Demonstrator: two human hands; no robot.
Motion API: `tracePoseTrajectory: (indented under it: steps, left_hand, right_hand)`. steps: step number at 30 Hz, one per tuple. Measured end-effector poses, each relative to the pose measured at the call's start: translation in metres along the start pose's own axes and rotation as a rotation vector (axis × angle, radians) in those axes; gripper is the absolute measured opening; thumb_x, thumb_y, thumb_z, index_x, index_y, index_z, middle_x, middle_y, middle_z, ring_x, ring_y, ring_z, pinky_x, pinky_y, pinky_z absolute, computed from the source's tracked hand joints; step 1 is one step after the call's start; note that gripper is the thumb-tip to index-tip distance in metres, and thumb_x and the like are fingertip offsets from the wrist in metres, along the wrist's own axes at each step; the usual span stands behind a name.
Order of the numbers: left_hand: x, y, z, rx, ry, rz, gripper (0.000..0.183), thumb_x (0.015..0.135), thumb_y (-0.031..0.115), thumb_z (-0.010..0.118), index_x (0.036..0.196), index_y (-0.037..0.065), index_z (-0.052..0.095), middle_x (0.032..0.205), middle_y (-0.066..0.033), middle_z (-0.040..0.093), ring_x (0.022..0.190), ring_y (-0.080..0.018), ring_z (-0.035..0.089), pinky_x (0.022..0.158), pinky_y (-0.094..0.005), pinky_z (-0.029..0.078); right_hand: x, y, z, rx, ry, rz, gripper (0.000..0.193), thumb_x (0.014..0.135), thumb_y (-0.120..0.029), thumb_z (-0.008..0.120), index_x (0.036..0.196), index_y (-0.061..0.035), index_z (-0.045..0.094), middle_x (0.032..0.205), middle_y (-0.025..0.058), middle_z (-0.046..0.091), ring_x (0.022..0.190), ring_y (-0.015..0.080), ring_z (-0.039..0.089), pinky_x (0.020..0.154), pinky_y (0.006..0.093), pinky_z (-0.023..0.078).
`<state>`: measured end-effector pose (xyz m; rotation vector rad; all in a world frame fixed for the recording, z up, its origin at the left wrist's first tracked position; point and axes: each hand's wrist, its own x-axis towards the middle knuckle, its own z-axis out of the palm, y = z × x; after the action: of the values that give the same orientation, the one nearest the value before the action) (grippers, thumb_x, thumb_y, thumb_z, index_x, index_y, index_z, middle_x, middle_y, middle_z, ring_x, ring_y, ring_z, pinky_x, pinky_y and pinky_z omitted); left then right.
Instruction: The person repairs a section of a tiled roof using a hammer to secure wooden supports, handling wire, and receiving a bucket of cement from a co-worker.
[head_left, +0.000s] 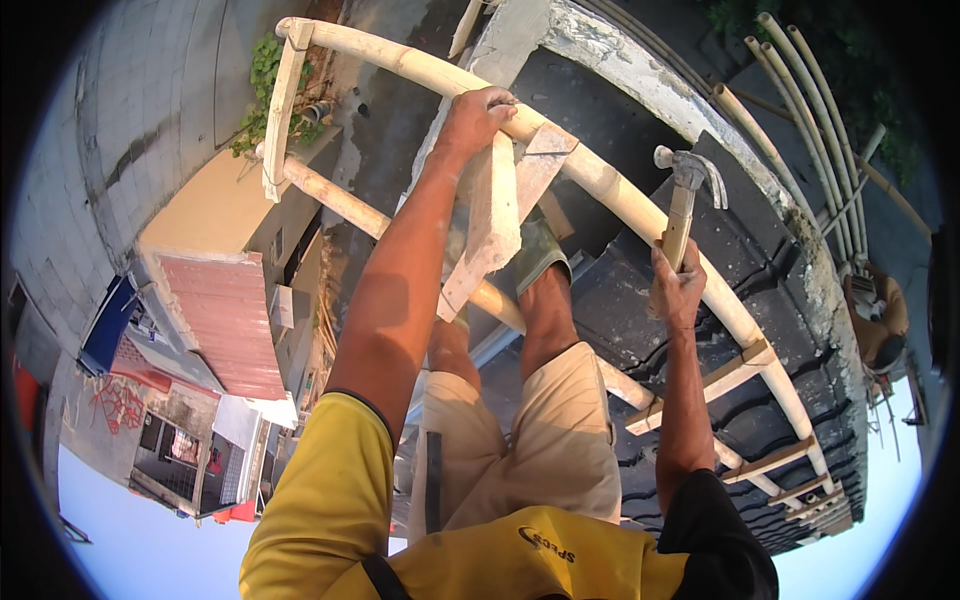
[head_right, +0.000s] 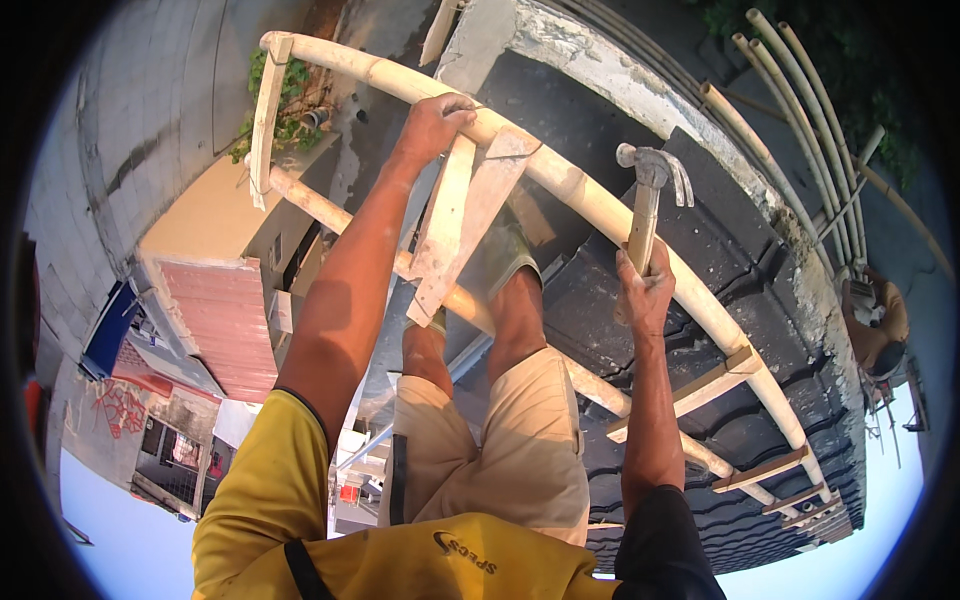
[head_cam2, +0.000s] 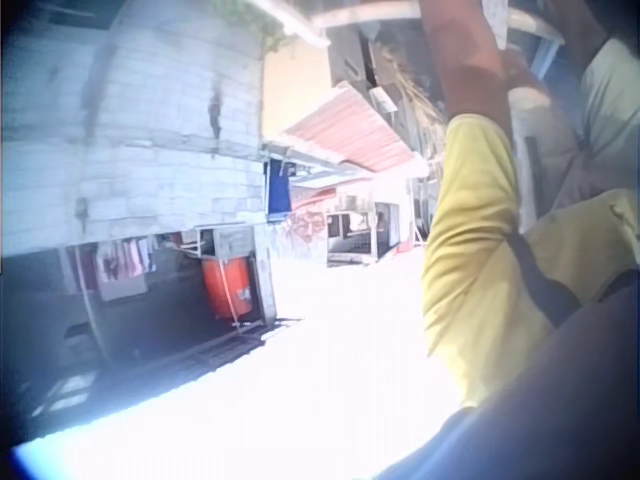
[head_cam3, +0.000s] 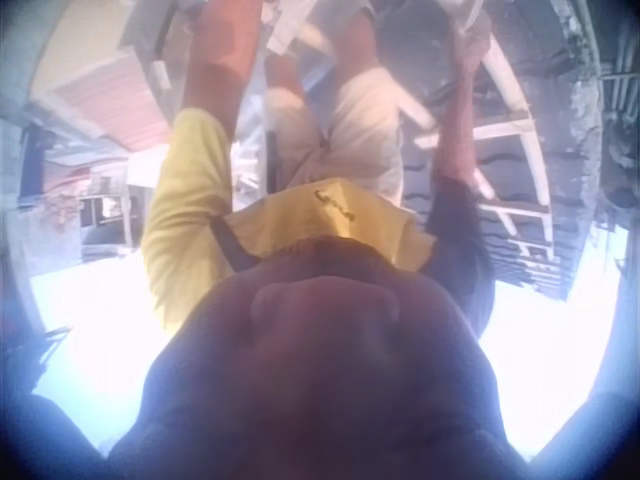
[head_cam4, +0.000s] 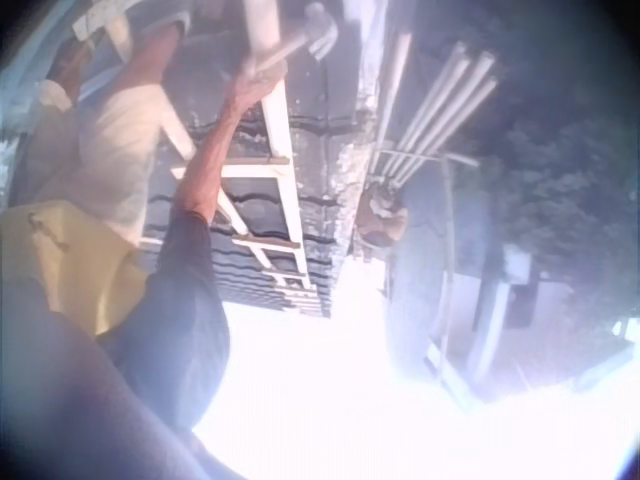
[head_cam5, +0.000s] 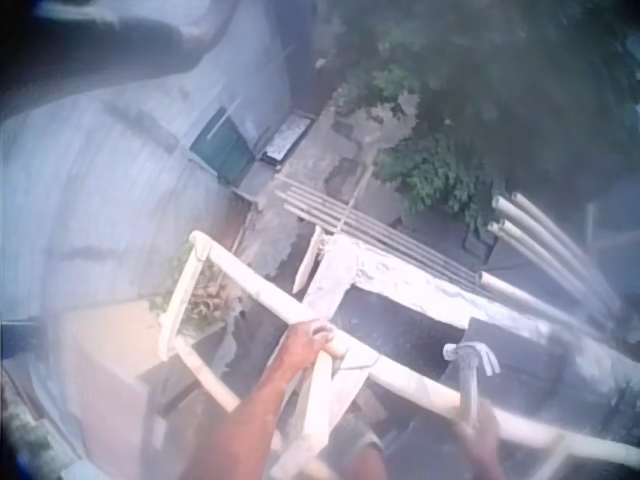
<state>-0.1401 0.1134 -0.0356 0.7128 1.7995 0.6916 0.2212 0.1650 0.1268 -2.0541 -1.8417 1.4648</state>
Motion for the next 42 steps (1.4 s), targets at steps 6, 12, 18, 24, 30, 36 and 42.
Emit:
tracePoseTrajectory:
  steps: [6,12,18,24,30,36,42]
  left_hand:
    - [0.0,-0.005,0.002,-0.042,-0.017,-0.008,0.028,0.086,0.021,0.071,0.107,0.002,0.073,0.098,-0.0121,0.074,0.092,-0.0186,0.068,0.085,-0.0315,0.051]
    - [-0.001,-0.008,0.002,-0.064,-0.009,0.007,0.028,0.086,0.021,0.071,0.107,0.003,0.073,0.097,-0.0114,0.074,0.09,-0.0171,0.067,0.084,-0.0306,0.051]
    - [-0.004,0.009,0.005,-0.041,0.011,0.075,0.023,0.085,0.019,0.071,0.102,0.004,0.074,0.091,-0.0151,0.073,0.085,-0.0254,0.069,0.082,-0.0358,0.052]
    - [0.006,0.011,0.005,-0.069,-0.032,-0.084,0.024,0.085,0.021,0.072,0.104,0.005,0.075,0.091,-0.0154,0.074,0.086,-0.0255,0.07,0.082,-0.0354,0.053]
    - [0.018,-0.012,-0.003,0.003,-0.058,-0.042,0.026,0.084,0.025,0.074,0.103,0.008,0.076,0.094,-0.0143,0.075,0.088,-0.0251,0.071,0.084,-0.0357,0.054]
    - [0.02,-0.007,-0.009,0.085,-0.167,0.026,0.026,0.084,0.027,0.073,0.104,0.01,0.076,0.097,-0.0138,0.074,0.092,-0.0269,0.07,0.086,-0.0361,0.053]
    - [0.009,0.0,-0.004,0.098,-0.086,-0.006,0.024,0.084,0.028,0.073,0.105,0.015,0.076,0.099,-0.0122,0.074,0.093,-0.0274,0.07,0.086,-0.036,0.052]
  right_hand:
    - [-0.025,-0.099,0.064,0.334,-0.204,0.118,0.028,0.096,-0.017,0.067,0.115,0.0007,0.059,0.077,0.0027,0.06,0.06,0.0095,0.056,0.054,0.0252,0.045]
    - [-0.021,-0.118,0.099,0.173,-0.191,-0.019,0.027,0.098,-0.019,0.065,0.113,0.0014,0.058,0.075,0.0027,0.06,0.06,0.0087,0.054,0.053,0.0262,0.045]
    - [-0.012,-0.113,0.118,0.133,-0.182,-0.026,0.035,0.096,-0.017,0.063,0.124,0.0032,0.056,0.088,0.0156,0.068,0.075,0.0189,0.065,0.068,0.0341,0.051]
    - [-0.005,-0.112,0.129,0.123,-0.186,0.054,0.037,0.095,-0.016,0.061,0.126,0.0043,0.055,0.098,0.0257,0.07,0.092,0.0299,0.072,0.08,0.0393,0.053]
    - [0.001,-0.113,0.135,0.125,-0.155,0.03,0.031,0.097,-0.019,0.062,0.118,0.0034,0.057,0.076,0.0059,0.061,0.058,0.0114,0.058,0.053,0.0291,0.047]
    - [0.0,-0.122,0.135,0.178,-0.2,0.105,0.031,0.097,-0.019,0.062,0.118,0.0037,0.057,0.075,0.0059,0.062,0.058,0.0114,0.058,0.052,0.029,0.047]
    - [0.001,-0.11,0.145,0.089,-0.152,0.021,0.03,0.097,-0.018,0.062,0.118,0.0029,0.058,0.075,0.0049,0.061,0.058,0.0104,0.058,0.052,0.028,0.047]
